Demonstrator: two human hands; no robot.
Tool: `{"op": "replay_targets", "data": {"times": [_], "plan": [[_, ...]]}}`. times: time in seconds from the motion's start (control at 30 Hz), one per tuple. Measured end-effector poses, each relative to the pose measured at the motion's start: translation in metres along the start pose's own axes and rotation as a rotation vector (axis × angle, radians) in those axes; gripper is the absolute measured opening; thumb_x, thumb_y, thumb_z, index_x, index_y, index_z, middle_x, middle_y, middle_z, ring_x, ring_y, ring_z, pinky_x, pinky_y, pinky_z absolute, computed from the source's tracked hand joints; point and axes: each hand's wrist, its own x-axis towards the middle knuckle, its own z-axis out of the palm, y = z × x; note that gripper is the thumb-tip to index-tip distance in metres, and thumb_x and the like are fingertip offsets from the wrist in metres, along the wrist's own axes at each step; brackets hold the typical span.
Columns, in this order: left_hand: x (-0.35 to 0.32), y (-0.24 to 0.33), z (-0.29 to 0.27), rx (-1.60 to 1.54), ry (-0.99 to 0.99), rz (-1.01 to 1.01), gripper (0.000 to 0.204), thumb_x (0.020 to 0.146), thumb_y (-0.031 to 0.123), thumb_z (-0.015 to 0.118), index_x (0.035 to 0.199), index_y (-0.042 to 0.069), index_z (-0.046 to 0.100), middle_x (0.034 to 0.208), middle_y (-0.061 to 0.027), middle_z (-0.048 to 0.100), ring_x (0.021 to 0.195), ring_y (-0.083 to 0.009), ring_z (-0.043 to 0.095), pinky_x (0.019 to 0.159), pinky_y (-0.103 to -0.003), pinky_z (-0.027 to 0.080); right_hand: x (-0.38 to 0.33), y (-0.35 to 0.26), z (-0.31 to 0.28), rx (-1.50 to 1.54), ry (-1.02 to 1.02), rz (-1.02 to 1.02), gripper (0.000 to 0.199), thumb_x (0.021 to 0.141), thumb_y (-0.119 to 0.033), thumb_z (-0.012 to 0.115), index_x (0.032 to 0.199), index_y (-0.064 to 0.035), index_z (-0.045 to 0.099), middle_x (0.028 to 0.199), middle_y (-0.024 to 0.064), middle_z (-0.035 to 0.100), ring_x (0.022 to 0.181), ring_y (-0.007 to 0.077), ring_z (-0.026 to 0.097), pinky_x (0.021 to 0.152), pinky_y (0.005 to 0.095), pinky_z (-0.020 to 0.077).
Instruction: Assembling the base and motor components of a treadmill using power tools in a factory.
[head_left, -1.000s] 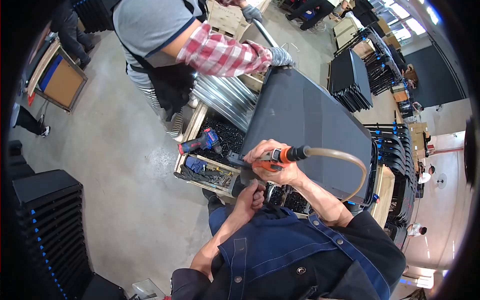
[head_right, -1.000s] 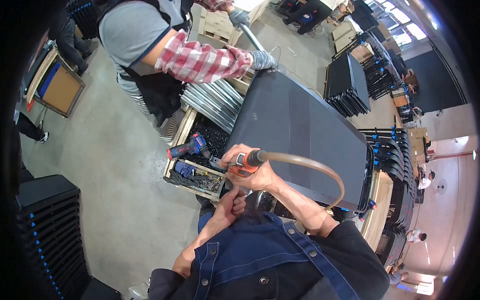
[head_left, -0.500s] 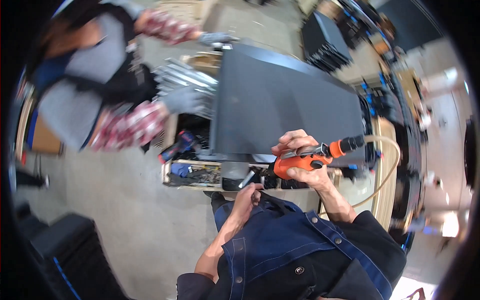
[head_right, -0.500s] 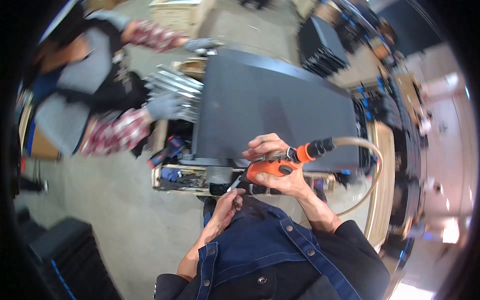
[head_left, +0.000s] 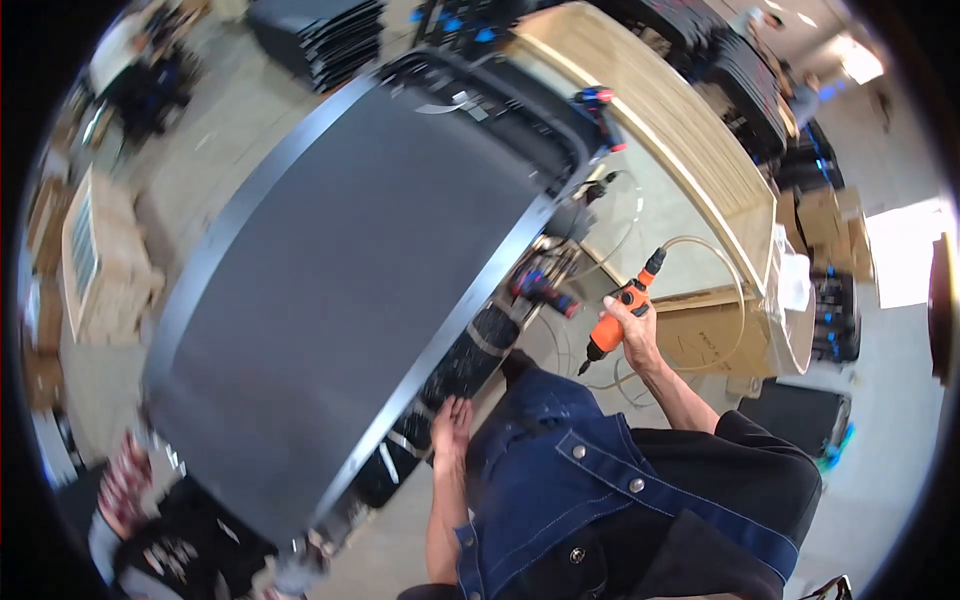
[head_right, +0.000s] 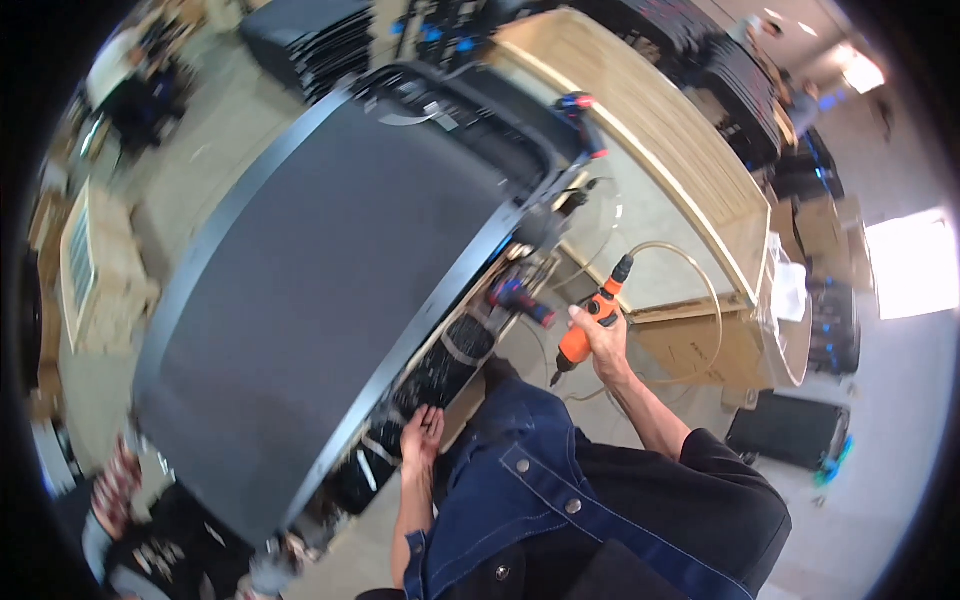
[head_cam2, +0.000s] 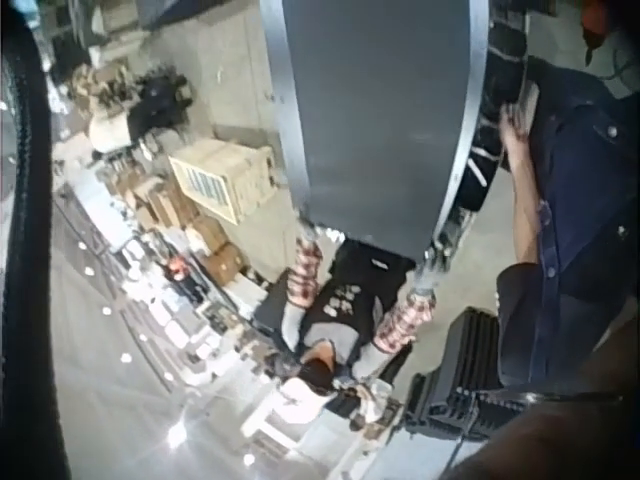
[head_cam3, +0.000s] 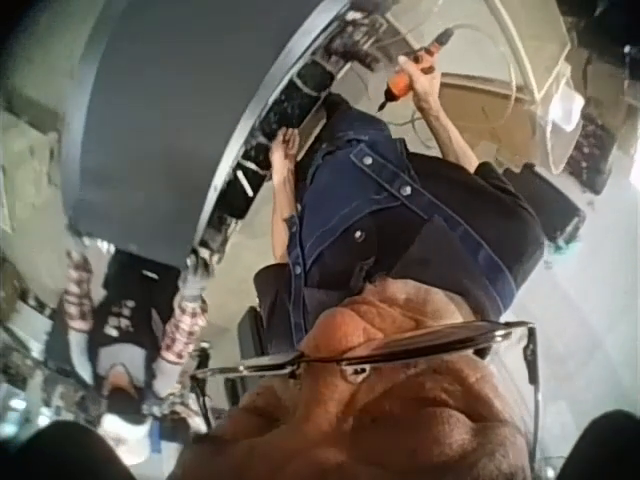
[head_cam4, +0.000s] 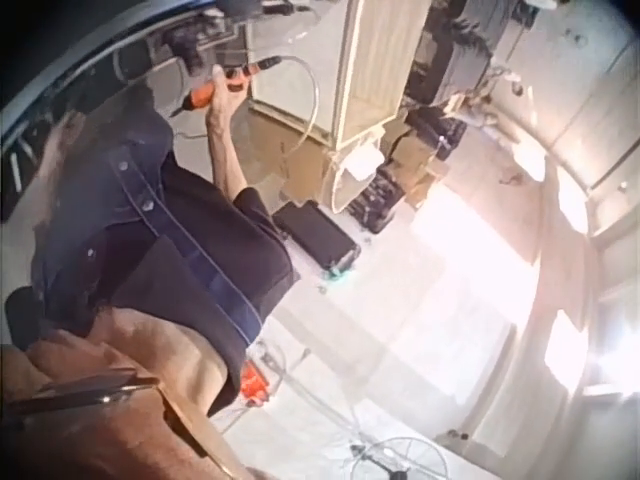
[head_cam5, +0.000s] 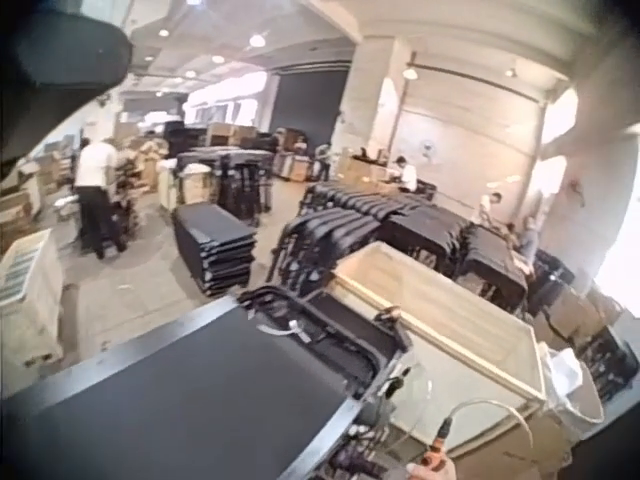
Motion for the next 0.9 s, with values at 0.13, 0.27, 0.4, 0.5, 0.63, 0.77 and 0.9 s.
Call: {"op": "replay_targets", "data": {"times": [0.13,0.27,0.4,0.5,0.63,0.77,0.9], "plan": [[0.054,0.004,-0.011,-0.151,0.295,-0.072,0.056,0.104,0.030,0.058,0.148,0.002,0.037,0.148,-0.0252,0.046,0.126,-0.0377,0.058,0.109,-0.048,0.051,0.102,0.024,-0.062,-0.176,0.129,-0.058,0.037,0.080,-0.016,0.087,0.102,-0.0048,0.059,0.087,0.0007,0.062,0.078,0.0114,0.060,0.076,0.0303,0.0524],[0.042,0.000,0.042,0.279,0.167,0.046,0.051,0.102,0.033,0.062,0.145,0.010,0.046,0.139,-0.0170,0.056,0.120,-0.0337,0.060,0.102,-0.048,0.048,0.192,0.019,-0.103,-0.248,0.077,-0.099,0.039,0.075,-0.010,0.086,0.102,-0.0049,0.060,0.091,-0.0008,0.062,0.083,0.0091,0.058,0.079,0.0282,0.0511],[0.028,0.002,0.037,0.128,-0.128,-0.015,0.031,0.104,0.029,0.059,0.129,0.010,0.058,0.121,-0.0106,0.062,0.107,-0.0287,0.060,0.092,-0.046,0.048,0.250,0.024,-0.100,-0.267,0.014,-0.086,0.038,0.073,-0.011,0.081,0.101,-0.0046,0.057,0.085,0.0056,0.064,0.080,0.0169,0.062,0.077,0.0330,0.0531],[0.027,0.001,-0.075,-0.122,-0.550,-0.087,0.029,0.102,0.034,0.062,0.116,0.009,0.066,0.114,-0.0087,0.068,0.109,-0.0296,0.064,0.101,-0.044,0.050,0.270,0.029,-0.026,-0.449,-0.199,-0.111,0.041,0.071,-0.015,0.080,0.102,-0.0037,0.055,0.083,0.0150,0.064,0.077,0.0322,0.062,0.079,0.0396,0.0538],[-0.010,-0.057,-0.029,0.118,0.289,-0.102,0.035,0.105,0.036,0.056,0.125,0.009,0.065,0.119,-0.0134,0.069,0.109,-0.0287,0.065,0.096,-0.042,0.053,0.299,0.052,-0.053,-0.728,-0.281,-0.087,0.047,0.068,-0.017,0.079,0.107,-0.0029,0.058,0.090,0.0241,0.068,0.090,0.0451,0.067,0.082,0.0506,0.0533],[-0.025,-0.115,-0.008,0.259,0.300,-0.075,0.038,0.106,0.030,0.054,0.137,0.007,0.050,0.116,-0.0078,0.064,0.097,-0.0217,0.066,0.084,-0.037,0.058,0.286,0.027,-0.087,-0.579,-0.281,-0.037,0.046,0.063,-0.015,0.079,0.102,-0.0002,0.061,0.085,0.0131,0.069,0.081,0.0280,0.068,0.080,0.0423,0.0544],[-0.003,-0.178,-0.024,0.201,0.330,-0.048,0.045,0.108,0.033,0.049,0.144,0.006,0.047,0.124,-0.0103,0.063,0.107,-0.0247,0.063,0.091,-0.039,0.054,0.289,0.033,-0.083,-0.341,-0.249,-0.093,0.038,0.067,-0.013,0.082,0.097,-0.0027,0.061,0.085,0.0057,0.067,0.080,0.0158,0.062,0.079,0.0346,0.0536]]}}
